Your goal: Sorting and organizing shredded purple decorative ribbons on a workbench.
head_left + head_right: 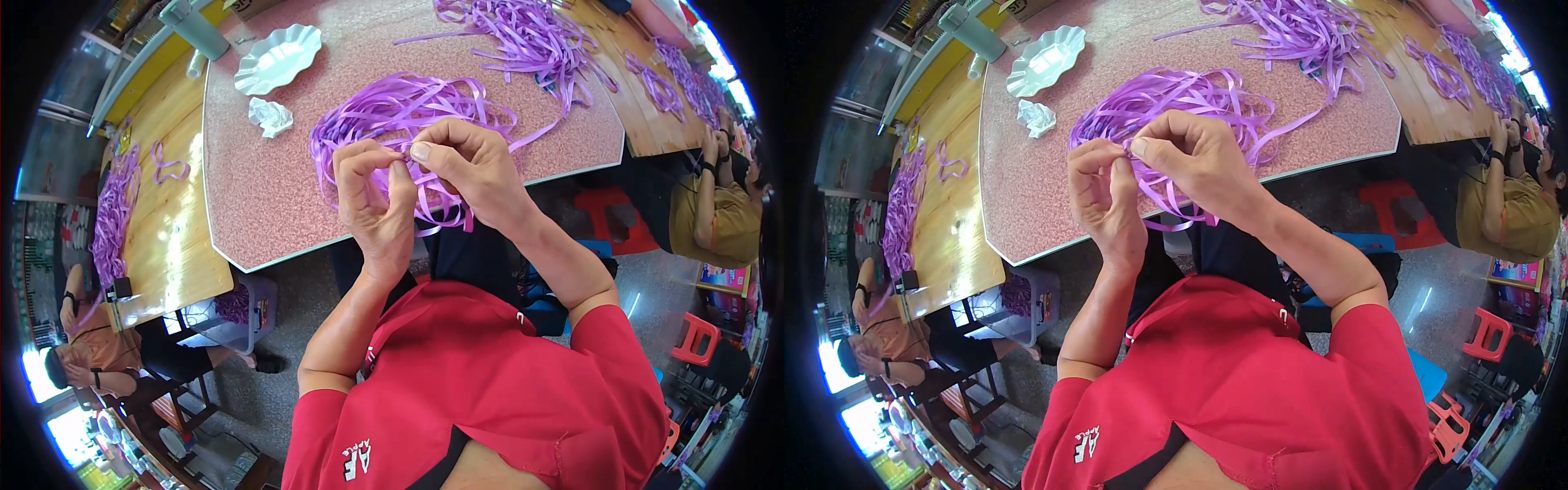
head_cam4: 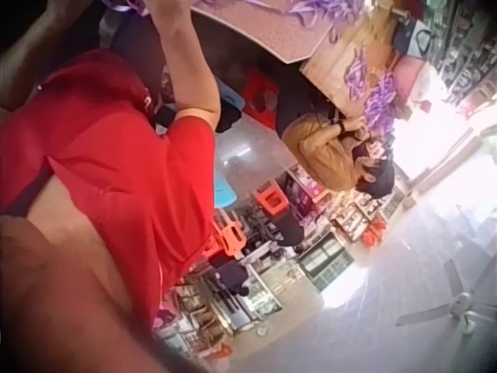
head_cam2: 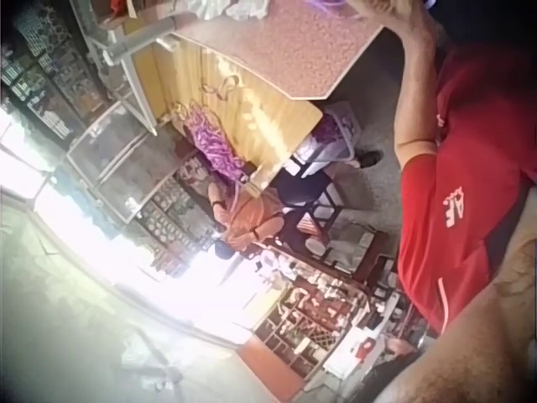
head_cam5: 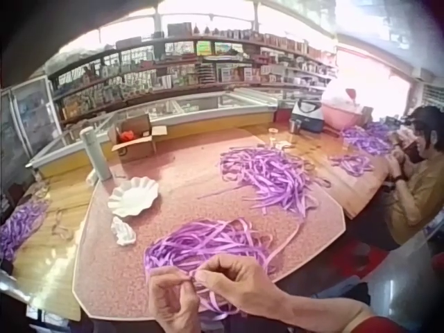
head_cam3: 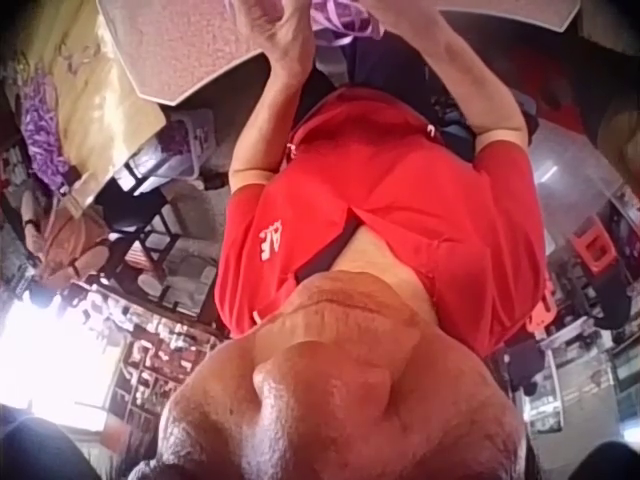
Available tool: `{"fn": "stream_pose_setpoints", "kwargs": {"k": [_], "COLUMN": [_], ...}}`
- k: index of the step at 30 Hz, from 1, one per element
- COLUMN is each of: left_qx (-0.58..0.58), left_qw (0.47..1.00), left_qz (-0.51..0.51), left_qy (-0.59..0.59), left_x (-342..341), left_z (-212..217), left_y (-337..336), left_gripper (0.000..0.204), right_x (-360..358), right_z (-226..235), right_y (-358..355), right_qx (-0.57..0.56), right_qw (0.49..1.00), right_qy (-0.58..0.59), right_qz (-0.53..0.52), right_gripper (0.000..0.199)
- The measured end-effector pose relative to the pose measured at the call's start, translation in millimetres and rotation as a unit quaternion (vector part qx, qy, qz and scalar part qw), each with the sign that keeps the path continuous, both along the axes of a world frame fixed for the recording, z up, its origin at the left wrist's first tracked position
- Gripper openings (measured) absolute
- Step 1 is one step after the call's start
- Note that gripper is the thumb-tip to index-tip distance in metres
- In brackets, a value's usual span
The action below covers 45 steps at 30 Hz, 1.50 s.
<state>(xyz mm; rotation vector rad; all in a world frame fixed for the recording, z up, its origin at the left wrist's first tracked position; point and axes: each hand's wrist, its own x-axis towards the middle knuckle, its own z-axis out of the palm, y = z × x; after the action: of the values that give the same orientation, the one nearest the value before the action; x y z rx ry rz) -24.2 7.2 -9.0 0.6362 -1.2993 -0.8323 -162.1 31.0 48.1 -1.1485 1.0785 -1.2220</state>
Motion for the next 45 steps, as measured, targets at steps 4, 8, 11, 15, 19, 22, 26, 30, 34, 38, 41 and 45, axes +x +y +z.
{"fn": "stream_pose_setpoints", "kwargs": {"k": [4, 8, 11, 15, 19, 22, 26, 30, 34, 38, 41, 45], "left_qx": [0.029, 0.055, 0.035, 0.060, 0.074, 0.081, 0.080, 0.082, 0.051, -0.005, -0.055, -0.078], "left_qw": [0.996, 0.992, 0.993, 0.989, 0.985, 0.984, 0.983, 0.985, 0.995, 0.996, 0.986, 0.980], "left_qz": [-0.066, -0.086, -0.086, -0.106, -0.124, -0.128, -0.134, -0.132, -0.086, -0.046, 0.018, 0.044], "left_qy": [0.054, 0.077, 0.070, 0.083, 0.094, 0.094, 0.097, 0.073, -0.020, -0.082, -0.153, -0.177], "left_x": [1.6, 4.2, 4.7, 4.6, 5.0, 4.9, 6.3, 7.8, 15.2, 19.1, 19.1, 16.3], "left_z": [6.4, 6.4, 6.8, 8.7, 10.3, 12.0, 10.2, 8.2, 7.6, 6.8, 8.4, 8.9], "left_y": [1.4, 0.7, 0.5, 1.9, 3.9, 5.2, 5.1, 6.2, 6.6, 2.2, 1.1, -0.8], "left_gripper": [0.022, 0.019, 0.017, 0.016, 0.015, 0.015, 0.015, 0.014, 0.017, 0.019, 0.019, 0.019], "right_x": [-1.9, -3.6, -6.4, -8.3, -7.8, -8.8, -8.2, -9.7, -12.8, -12.8, -13.2, -19.5], "right_z": [-3.0, -1.0, 1.9, -2.2, -1.9, -0.3, 5.7, 8.0, 5.7, 6.2, 5.3, 8.1], "right_y": [-0.8, 0.6, 1.0, -0.5, 0.4, 1.5, 3.3, 2.9, 2.9, 2.9, 1.3, 2.2], "right_qx": [-0.049, -0.118, -0.153, -0.192, -0.181, -0.172, -0.140, -0.121, -0.132, -0.131, -0.152, -0.184], "right_qw": [0.998, 0.989, 0.977, 0.966, 0.967, 0.968, 0.978, 0.982, 0.980, 0.978, 0.970, 0.951], "right_qy": [0.036, 0.093, 0.150, 0.175, 0.175, 0.182, 0.154, 0.140, 0.149, 0.157, 0.187, 0.248], "right_qz": [0.004, -0.004, -0.010, -0.018, -0.027, -0.024, -0.022, -0.022, -0.031, -0.032, -0.029, -0.011], "right_gripper": [0.009, 0.010, 0.009, 0.007, 0.007, 0.006, 0.006, 0.007, 0.007, 0.007, 0.007, 0.007]}}
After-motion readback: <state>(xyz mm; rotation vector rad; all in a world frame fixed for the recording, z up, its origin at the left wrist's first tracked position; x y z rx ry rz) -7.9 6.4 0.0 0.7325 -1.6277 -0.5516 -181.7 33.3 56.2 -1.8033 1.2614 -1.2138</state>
